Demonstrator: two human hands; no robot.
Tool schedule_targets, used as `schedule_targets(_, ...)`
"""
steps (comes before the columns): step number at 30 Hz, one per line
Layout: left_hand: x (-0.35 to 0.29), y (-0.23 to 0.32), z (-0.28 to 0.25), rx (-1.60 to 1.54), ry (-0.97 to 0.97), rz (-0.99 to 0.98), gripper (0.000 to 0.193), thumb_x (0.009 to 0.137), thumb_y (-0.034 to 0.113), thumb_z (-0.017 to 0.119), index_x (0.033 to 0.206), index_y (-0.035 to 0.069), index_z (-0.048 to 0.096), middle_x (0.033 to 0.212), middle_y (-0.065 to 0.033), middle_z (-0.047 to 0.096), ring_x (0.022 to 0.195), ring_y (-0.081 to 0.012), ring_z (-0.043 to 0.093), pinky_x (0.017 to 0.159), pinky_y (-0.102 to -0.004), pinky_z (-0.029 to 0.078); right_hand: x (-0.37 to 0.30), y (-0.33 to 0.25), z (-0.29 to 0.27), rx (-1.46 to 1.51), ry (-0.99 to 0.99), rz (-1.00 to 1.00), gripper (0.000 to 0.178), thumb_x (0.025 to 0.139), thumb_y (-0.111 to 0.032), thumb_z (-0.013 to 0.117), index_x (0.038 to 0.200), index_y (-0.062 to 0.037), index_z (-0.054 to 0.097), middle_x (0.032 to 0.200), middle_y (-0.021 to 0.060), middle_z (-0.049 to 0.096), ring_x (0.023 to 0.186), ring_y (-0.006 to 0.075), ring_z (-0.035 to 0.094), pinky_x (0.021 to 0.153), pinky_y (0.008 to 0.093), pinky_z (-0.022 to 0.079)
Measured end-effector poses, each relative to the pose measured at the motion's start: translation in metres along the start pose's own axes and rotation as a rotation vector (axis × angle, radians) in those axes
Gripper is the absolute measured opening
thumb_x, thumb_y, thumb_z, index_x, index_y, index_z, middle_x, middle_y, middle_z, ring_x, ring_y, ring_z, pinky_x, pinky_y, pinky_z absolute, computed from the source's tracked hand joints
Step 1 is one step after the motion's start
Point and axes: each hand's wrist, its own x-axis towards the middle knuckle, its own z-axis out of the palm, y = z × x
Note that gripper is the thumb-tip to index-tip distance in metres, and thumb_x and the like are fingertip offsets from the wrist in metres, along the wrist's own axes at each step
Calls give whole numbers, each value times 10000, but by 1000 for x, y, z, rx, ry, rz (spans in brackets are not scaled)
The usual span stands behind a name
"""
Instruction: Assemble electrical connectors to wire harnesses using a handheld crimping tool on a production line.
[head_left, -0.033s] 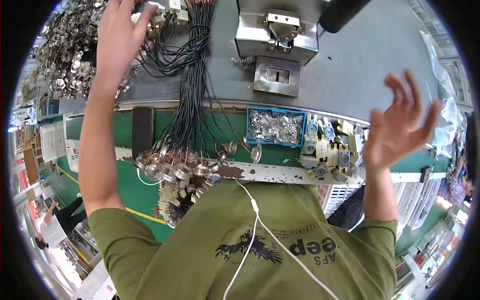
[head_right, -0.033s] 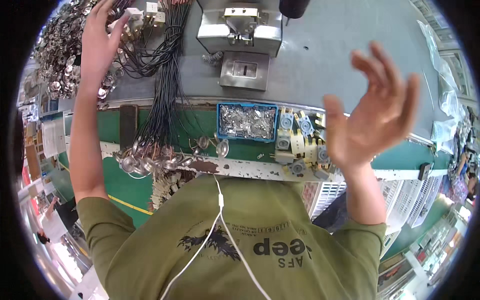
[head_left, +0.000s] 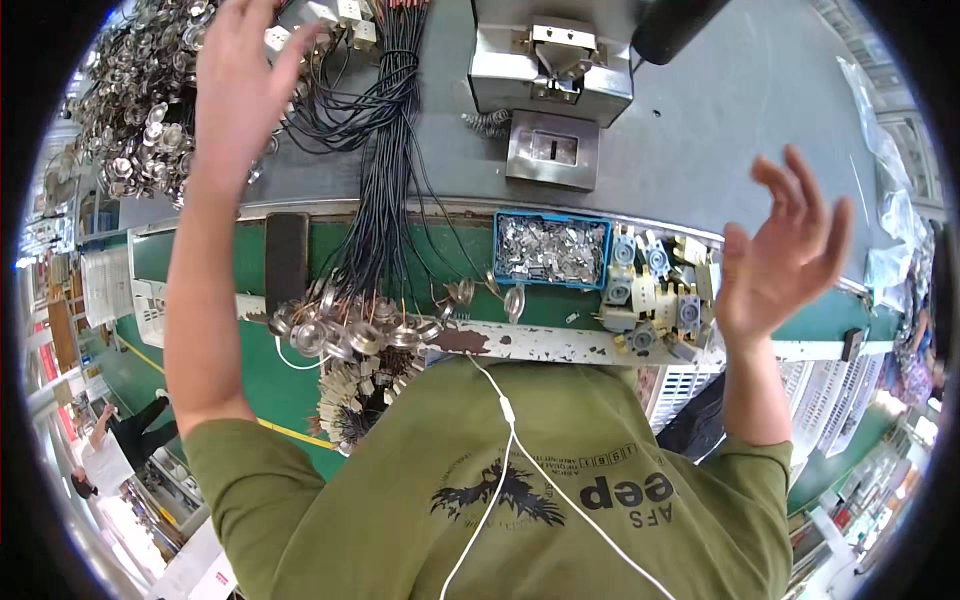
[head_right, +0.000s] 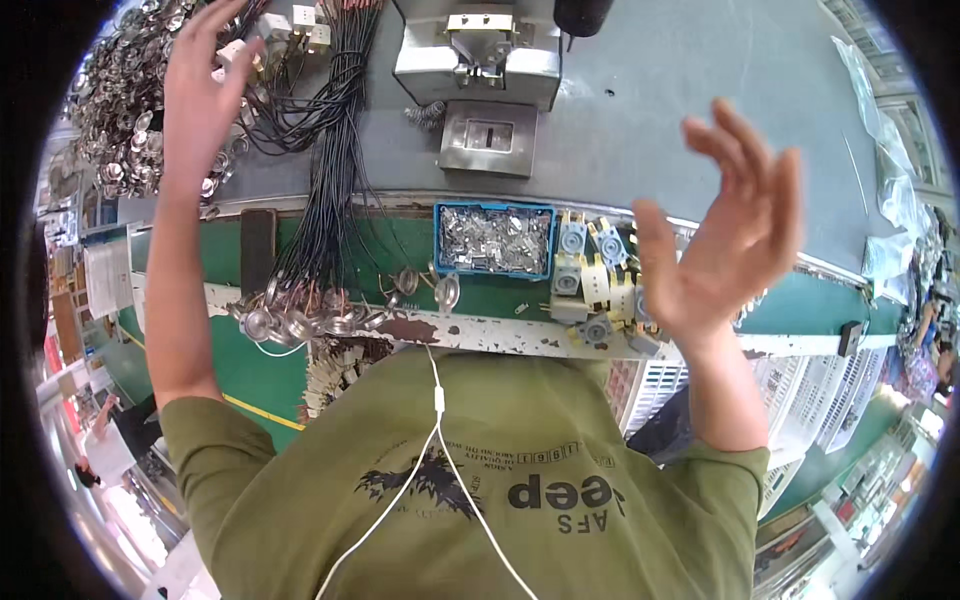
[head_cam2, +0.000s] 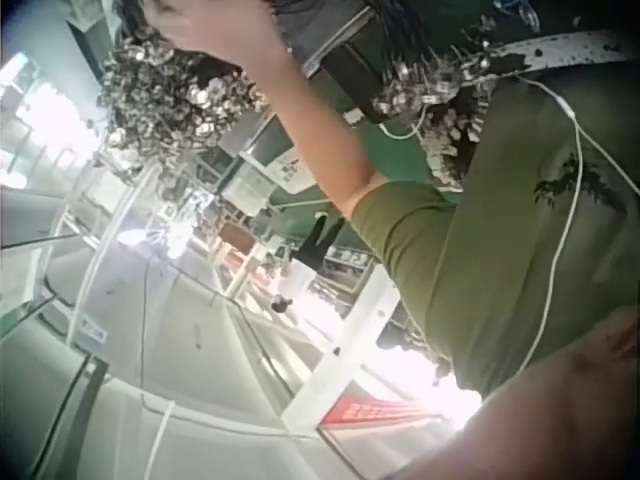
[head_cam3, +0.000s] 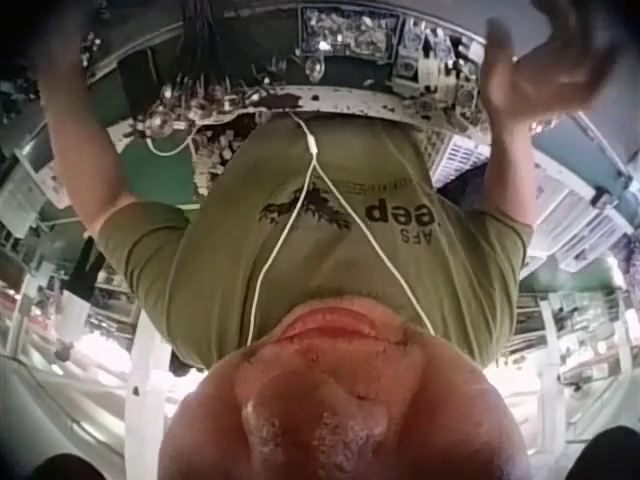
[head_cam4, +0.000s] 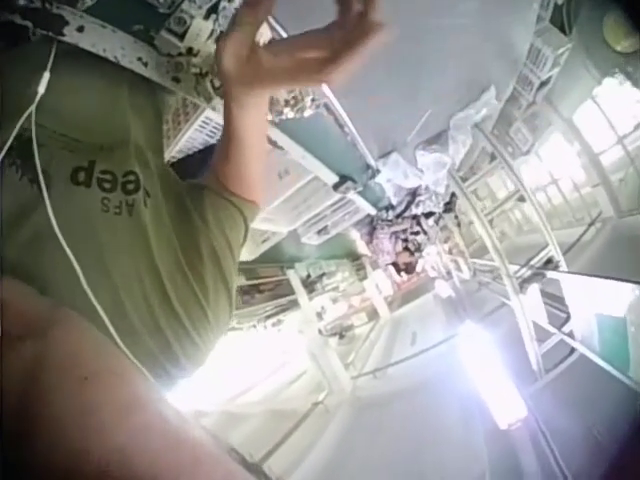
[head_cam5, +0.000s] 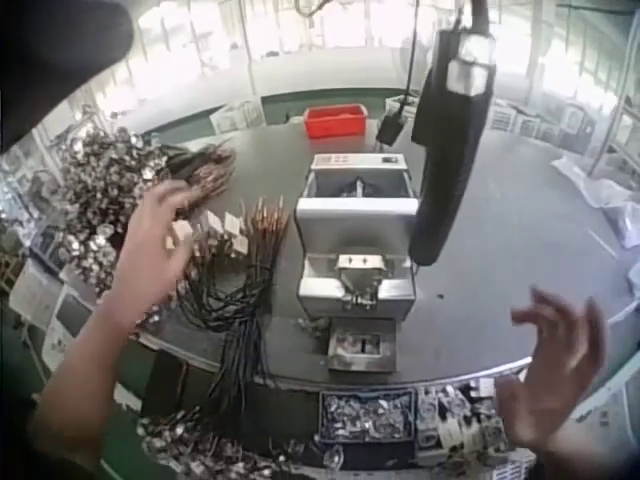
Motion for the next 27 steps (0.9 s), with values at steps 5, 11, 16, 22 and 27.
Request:
schedule_targets(5,-16,65,-32,-386,-507,96,224,948,220,692,1117,73,689,1099,-115,705,1085,-317,659,942,-411,516,-48,-33,-9,25,-69,50,838,874,18,762,1564,-68,293,1411,276,502,1238,378,595,1016,489,549)
schedule_targets(11,-30,85,-93,-609,-454,-90,211,938,148,713,1118,39,708,1022,-115,725,905,-259,705,841,-346,552,-89,-74,-26,19,-160,45,730,946,-33,713,1551,-78,307,1402,267,545,1218,361,609,1013,493,516)
schedule_targets(16,-110,170,-142,-760,-518,-175,222,886,80,758,1102,45,717,991,-126,701,862,-258,701,764,-345,571,-104,-98,-3,106,-421,111,496,762,87,766,1224,-65,672,1162,165,697,999,341,691,843,425,565)
schedule_targets(22,-187,225,-102,-351,-674,-128,436,924,150,668,1338,31,600,1331,-119,618,999,-252,658,859,-381,537,-106,-105,7,124,-506,53,440,757,107,742,1165,-57,707,1132,138,708,946,322,693,781,402,561)
schedule_targets(27,-208,227,-84,-201,-593,-86,496,854,53,593,1349,43,623,1415,-82,602,1054,-251,613,933,-408,489,-128,-106,-26,20,-407,136,448,786,138,692,1196,-42,693,1166,175,708,1002,326,703,839,397,573)
